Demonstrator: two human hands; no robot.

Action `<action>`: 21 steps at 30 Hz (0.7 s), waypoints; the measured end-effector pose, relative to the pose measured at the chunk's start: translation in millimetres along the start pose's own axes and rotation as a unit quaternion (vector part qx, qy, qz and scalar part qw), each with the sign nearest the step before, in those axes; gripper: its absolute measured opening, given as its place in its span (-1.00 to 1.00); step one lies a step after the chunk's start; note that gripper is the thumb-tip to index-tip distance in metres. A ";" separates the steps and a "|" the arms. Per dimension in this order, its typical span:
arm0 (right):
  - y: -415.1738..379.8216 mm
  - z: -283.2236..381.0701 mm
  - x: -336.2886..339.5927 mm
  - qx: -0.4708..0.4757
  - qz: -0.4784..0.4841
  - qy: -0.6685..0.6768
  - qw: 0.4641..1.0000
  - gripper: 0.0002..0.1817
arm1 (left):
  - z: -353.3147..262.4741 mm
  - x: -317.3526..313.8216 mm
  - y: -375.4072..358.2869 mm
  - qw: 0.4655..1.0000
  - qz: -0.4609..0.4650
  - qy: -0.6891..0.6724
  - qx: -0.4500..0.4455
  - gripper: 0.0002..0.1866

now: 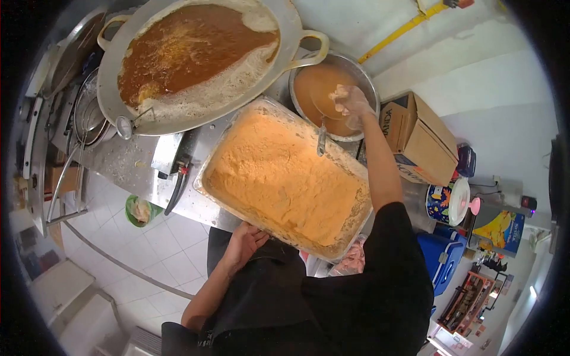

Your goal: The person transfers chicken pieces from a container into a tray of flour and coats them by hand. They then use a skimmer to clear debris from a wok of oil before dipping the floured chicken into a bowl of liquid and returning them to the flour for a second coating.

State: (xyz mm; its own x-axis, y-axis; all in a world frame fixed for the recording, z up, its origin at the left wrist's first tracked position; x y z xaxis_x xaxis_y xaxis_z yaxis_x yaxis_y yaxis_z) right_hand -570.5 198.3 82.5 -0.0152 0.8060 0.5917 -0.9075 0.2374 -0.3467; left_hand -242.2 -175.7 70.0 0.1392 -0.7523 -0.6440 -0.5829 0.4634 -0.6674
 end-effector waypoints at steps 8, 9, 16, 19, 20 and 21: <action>-0.6 13.8 11.6 0.000 -0.010 -0.014 1.000 -0.73 | -5.1 6.5 -6.1 0.999 -0.030 0.017 0.014 -0.29; -24.4 33.6 30.0 0.129 -0.089 -0.130 0.979 -0.73 | -2.0 12.4 -3.5 0.998 -0.043 0.036 0.010 -0.31; -213.1 -17.8 -39.6 0.080 0.051 -0.106 0.990 -0.62 | 0.9 -3.4 -11.3 0.995 -0.081 0.051 -0.028 -0.48; -254.3 -49.9 -138.5 0.295 0.035 -0.193 0.935 -0.59 | 3.8 -3.1 -11.4 0.992 -0.096 0.074 -0.032 -0.50; -265.7 -49.3 -163.8 0.312 0.032 -0.249 0.916 -0.57 | 4.8 -1.7 -11.7 0.990 -0.097 0.092 -0.036 -0.51; -272.2 -46.7 -184.7 0.331 0.027 -0.304 0.893 -0.55 | 4.5 0.1 -10.3 0.990 -0.097 0.095 -0.037 -0.51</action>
Point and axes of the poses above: each hand's wrist, its own y-axis towards the middle knuckle, its own x-axis out of the back of the hand, z = x × y, the point moved 7 cm from there along y, towards the middle knuckle, and after that the axes turned 5 degrees about -z, right-handed, at the moved point
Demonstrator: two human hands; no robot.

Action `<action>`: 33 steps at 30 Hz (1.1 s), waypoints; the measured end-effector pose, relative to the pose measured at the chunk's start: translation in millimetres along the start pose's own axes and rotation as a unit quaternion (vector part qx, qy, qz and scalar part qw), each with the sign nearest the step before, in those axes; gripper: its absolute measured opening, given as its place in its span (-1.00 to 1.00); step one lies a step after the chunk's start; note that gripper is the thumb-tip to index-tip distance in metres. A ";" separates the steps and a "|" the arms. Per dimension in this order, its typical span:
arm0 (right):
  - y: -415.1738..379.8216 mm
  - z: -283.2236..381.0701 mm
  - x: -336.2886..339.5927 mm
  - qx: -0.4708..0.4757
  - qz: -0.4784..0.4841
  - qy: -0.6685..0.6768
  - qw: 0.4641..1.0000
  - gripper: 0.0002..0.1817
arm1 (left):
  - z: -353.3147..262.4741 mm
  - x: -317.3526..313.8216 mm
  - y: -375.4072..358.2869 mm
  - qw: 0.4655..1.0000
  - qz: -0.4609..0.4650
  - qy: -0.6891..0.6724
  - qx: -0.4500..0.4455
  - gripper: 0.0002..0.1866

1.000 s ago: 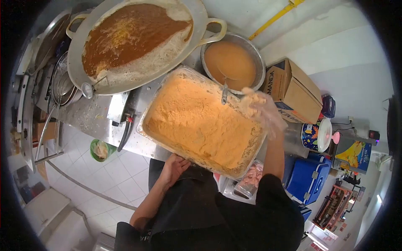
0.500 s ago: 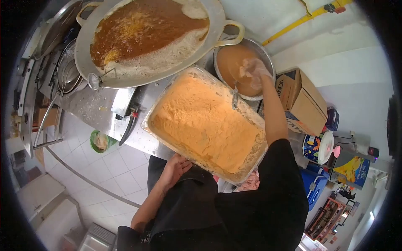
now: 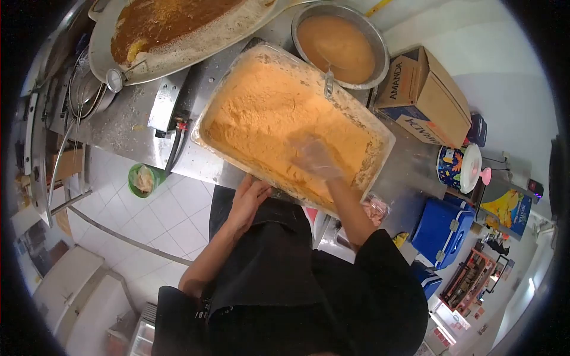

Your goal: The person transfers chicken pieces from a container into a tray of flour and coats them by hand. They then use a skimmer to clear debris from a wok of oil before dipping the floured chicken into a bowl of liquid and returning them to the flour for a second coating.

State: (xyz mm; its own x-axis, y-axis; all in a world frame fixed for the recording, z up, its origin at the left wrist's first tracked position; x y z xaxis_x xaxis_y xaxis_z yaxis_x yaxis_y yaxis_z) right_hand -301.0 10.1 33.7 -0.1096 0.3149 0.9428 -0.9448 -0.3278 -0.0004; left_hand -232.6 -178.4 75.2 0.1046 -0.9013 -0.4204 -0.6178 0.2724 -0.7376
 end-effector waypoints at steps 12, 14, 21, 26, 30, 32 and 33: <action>-12.8 -42.3 -55.9 -0.199 0.016 0.366 0.909 -0.74 | -5.1 5.4 -0.8 0.998 0.039 -0.042 0.002 -0.58; -17.8 -23.3 23.0 -0.200 0.016 0.368 0.908 -0.76 | -6.4 9.9 -4.6 0.999 0.033 -0.034 -0.003 -0.49; -54.3 -15.1 32.8 -0.109 0.106 0.101 0.983 -0.76 | 6.4 27.5 -1.2 0.998 0.044 -0.045 -0.004 -0.43; -63.4 17.1 -2.9 -0.102 0.024 -0.001 0.994 -0.64 | 5.6 24.2 -2.5 0.999 0.047 -0.020 -0.001 -0.48; -75.4 -7.8 -4.7 -0.117 0.006 -0.045 0.992 -0.71 | 1.3 18.8 -2.5 0.999 0.048 -0.008 0.007 -0.55; -98.2 -55.3 -10.2 -0.472 0.046 0.389 0.790 -0.71 | -0.4 17.7 -4.1 0.999 0.043 -0.003 0.004 -0.61; -103.9 -72.9 -14.6 -0.473 0.047 0.389 0.790 -0.71 | 0.8 18.6 -4.6 0.999 0.043 -0.003 0.006 -0.61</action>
Point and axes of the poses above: each hand's wrist, its own y-axis towards the middle knuckle, its own x-axis out of the back of the hand, z = x × y, the point moved 7 cm from there along y, towards the middle knuckle, and after that the axes turned 5 degrees about -z, right-handed, at the moved point
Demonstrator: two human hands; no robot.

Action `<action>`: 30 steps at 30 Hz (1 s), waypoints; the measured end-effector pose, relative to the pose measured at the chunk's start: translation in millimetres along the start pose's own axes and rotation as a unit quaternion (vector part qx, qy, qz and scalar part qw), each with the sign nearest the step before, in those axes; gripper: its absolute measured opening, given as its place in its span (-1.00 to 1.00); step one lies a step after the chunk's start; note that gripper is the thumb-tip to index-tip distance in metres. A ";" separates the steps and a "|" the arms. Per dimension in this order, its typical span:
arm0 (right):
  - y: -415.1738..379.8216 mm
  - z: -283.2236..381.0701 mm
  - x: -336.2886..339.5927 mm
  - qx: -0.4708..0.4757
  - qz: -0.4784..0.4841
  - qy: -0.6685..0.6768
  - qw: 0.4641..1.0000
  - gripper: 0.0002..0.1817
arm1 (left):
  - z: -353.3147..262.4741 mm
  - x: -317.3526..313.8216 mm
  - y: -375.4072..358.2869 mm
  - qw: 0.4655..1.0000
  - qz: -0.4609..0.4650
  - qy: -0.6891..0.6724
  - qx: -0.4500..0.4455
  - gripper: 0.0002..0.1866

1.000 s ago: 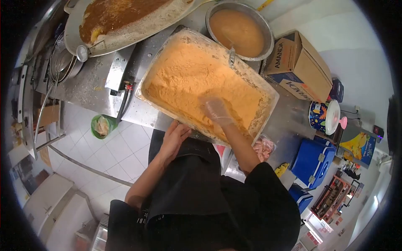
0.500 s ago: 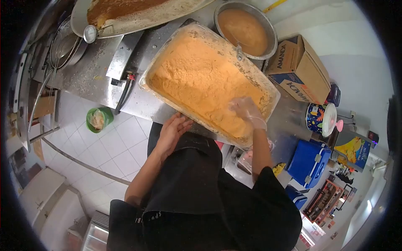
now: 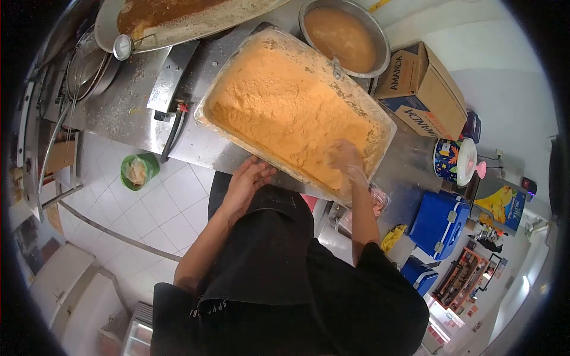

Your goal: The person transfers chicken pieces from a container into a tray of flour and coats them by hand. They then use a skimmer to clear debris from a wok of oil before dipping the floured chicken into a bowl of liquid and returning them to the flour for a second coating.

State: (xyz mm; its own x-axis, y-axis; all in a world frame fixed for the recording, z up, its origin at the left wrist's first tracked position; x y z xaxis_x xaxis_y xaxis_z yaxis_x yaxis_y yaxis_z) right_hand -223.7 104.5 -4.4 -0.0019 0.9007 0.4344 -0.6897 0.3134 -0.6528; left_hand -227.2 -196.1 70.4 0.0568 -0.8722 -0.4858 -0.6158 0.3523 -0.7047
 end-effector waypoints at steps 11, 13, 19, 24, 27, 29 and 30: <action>4.7 29.5 -59.1 0.342 0.010 -0.459 0.820 -0.75 | 0.7 -8.1 0.1 1.000 0.019 0.011 -0.001 -0.64; -11.1 41.8 -25.6 0.375 -0.054 -0.397 0.836 -0.73 | 0.5 -5.7 3.3 1.000 0.019 0.007 0.005 -0.66; -4.8 49.7 29.7 0.078 0.011 -0.125 0.989 -0.77 | -1.9 -3.0 10.4 1.000 0.001 -0.006 0.030 -0.74; 6.8 70.5 65.7 0.134 0.006 0.114 0.984 -0.75 | -4.9 -1.4 11.8 1.000 -0.002 0.005 0.030 -0.75; 4.2 148.8 108.4 0.198 -0.017 0.225 0.954 -0.82 | -4.5 -1.9 10.6 0.999 -0.003 0.007 0.039 -0.75; -0.9 230.1 118.4 0.351 -0.015 0.205 0.913 -0.83 | -0.1 0.3 12.9 0.999 -0.005 -0.001 0.043 -0.75; 14.2 249.8 124.0 0.315 -0.043 0.183 0.930 -0.83 | 1.3 0.8 14.5 0.999 -0.003 -0.001 0.041 -0.75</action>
Point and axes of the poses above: each hand's wrist, its own y-axis towards the middle knuckle, its own x-axis out of the back of the hand, z = x × y, the point moved 7 cm from there along y, towards the middle knuckle, and after that the axes turned 5 degrees about -z, right-handed, at the moved point
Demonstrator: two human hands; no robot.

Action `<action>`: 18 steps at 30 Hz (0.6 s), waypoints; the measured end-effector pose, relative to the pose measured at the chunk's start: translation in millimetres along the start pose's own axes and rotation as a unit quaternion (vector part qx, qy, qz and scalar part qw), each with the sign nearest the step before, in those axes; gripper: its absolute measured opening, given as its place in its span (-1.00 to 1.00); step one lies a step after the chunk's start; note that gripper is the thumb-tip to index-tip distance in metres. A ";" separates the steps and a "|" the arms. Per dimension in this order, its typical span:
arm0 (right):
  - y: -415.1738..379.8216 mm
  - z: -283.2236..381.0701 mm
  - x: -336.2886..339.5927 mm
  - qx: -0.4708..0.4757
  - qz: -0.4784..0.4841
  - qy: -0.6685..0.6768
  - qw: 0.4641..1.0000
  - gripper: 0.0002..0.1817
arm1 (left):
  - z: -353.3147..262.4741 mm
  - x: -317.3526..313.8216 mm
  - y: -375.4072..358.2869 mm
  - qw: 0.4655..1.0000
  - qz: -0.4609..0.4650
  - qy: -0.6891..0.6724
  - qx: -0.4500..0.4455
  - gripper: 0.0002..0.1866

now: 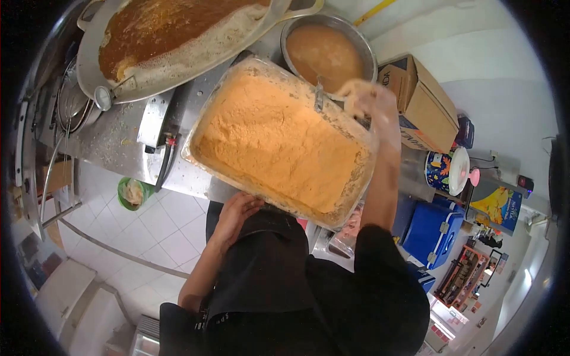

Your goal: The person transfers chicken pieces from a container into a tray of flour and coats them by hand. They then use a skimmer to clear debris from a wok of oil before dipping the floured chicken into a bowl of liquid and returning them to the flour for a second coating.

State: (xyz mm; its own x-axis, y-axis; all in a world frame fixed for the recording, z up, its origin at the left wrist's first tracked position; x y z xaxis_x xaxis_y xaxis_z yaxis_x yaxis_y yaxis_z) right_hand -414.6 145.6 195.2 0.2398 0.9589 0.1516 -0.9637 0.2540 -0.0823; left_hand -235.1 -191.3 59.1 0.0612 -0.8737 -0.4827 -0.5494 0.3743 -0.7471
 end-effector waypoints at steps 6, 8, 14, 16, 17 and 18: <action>173.4 -89.3 1.3 -0.074 -0.050 -0.345 0.934 -0.80 | -4.4 -0.6 -1.8 1.000 -0.017 0.014 -0.010 -0.70; 184.6 -91.6 -0.3 -0.020 -0.031 -0.383 0.923 -0.80 | -6.0 -4.5 -3.7 1.000 -0.013 0.018 -0.004 -0.69; 44.5 10.9 1.0 0.002 -0.123 -0.439 0.890 -0.70 | -1.5 2.5 10.3 0.981 -0.076 0.114 -0.136 -0.69; -14.9 -10.5 -2.8 -0.085 -0.118 -0.321 0.936 -0.71 | 8.0 7.7 21.6 0.981 -0.080 0.126 -0.126 -0.70; -35.7 -46.3 -3.9 -0.108 -0.113 -0.246 0.956 -0.71 | 8.9 9.1 25.7 0.979 -0.082 0.137 -0.125 -0.71; -46.7 -102.2 -11.6 -0.096 -0.048 -0.273 0.956 -0.68 | 9.1 8.3 27.5 0.979 -0.082 0.141 -0.123 -0.71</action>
State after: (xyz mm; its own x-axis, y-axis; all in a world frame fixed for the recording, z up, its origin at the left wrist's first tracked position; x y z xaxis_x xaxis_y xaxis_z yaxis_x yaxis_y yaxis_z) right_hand -360.3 135.5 96.7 0.1781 0.7344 0.6549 -0.8886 0.4059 -0.2135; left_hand -242.1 -185.4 30.4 -0.0483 -0.9799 -0.1934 -0.7373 0.1656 -0.6550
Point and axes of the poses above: each hand's wrist, its own y-axis towards the middle knuckle, its own x-axis out of the back of the hand, z = x × y, the point moved 7 cm from there along y, towards the middle knuckle, and after that the axes turned 5 degrees about -z, right-handed, at the moved point
